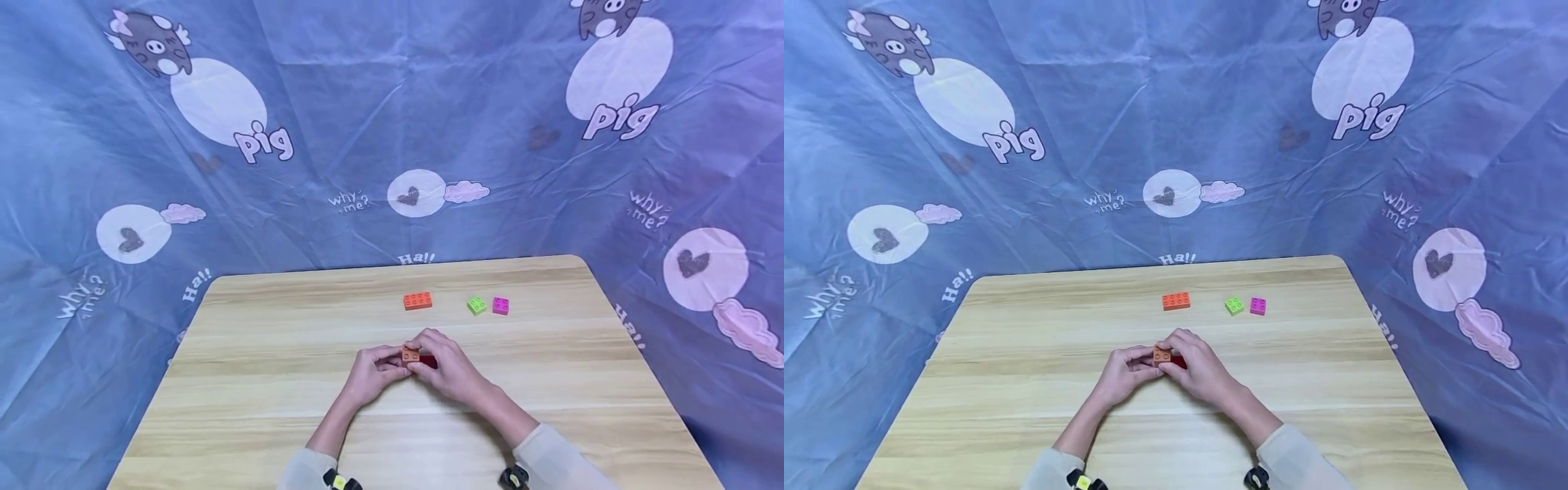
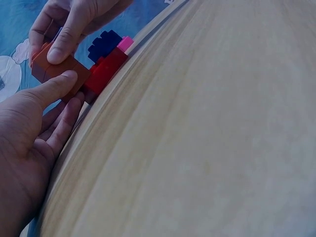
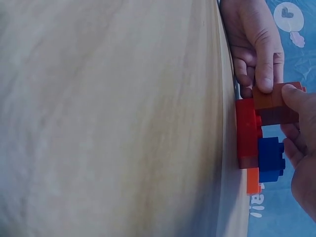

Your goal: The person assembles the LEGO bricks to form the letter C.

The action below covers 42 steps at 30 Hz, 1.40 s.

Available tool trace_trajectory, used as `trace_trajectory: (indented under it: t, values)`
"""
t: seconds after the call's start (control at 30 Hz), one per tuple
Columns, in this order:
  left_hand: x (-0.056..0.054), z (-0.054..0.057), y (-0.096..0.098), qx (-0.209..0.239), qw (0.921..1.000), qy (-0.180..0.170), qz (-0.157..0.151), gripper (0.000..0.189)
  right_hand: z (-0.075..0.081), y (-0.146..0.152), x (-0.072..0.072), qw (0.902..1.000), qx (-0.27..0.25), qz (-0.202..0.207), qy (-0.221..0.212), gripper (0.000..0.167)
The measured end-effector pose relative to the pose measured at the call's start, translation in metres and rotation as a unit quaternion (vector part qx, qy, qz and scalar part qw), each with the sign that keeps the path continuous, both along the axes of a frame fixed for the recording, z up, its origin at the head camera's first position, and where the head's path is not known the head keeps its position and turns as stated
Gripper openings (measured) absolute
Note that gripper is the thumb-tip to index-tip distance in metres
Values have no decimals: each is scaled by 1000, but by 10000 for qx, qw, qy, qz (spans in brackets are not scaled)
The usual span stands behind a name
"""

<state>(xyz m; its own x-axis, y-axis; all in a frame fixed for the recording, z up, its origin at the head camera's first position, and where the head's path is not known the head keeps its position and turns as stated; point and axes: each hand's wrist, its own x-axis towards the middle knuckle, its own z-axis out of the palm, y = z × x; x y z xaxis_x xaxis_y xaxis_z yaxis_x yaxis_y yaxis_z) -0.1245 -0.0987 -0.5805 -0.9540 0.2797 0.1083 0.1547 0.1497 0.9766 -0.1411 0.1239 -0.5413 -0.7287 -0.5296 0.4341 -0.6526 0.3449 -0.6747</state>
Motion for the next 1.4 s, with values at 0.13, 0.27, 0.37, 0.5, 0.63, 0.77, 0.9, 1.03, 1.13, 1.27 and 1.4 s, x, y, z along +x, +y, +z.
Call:
trace_trajectory:
  t: [0.13, 0.27, 0.37, 0.5, 0.63, 0.77, 0.9, 1.03, 1.13, 1.27, 1.4]
  values:
    - [0, 1, 0, -23, 10000, 25, -23, 45, 1, 0, 1, 9998, 139, -65, 89, 32]
    - [0, 1, -2, -65, 10000, 67, -4, 44, 3, 1, 1, 9994, 302, -77, 156, 34]
    - [-1, 2, -3, -83, 10000, 34, -10, 45, 5, 6, 0, 9995, 250, -207, -14, 41]
    - [-2, 2, -3, -95, 9999, -24, 27, 47, 5, 20, -6, 9979, -117, -540, -324, 46]
    - [-3, 2, -3, -84, 9999, -34, 102, 48, 4, 41, -20, 9915, -648, -954, -597, 43]
    - [-3, 1, -3, -86, 9998, -94, 139, 47, 1, 69, -36, 9777, -956, -1563, -1031, 42]
    - [-2, 0, -3, -82, 9997, -175, 138, 47, -4, 101, -56, 9606, -996, -2225, -1333, 45]
    - [-2, 1, -1, -60, 9996, -260, 91, 48, -13, 130, -75, 9507, -1012, -2649, -1259, 48]
    - [-3, 2, -1, -48, 9997, -252, 62, 49, -20, 144, -85, 9524, -857, -2707, -1109, 52]
    - [-3, 3, 0, -66, 9997, -237, 44, 49, -29, 152, -90, 9577, -630, -2596, -1071, 55]
    - [-3, 1, 0, -105, 9996, -256, 53, 49, -36, 153, -92, 9570, -697, -2572, -1145, 50]
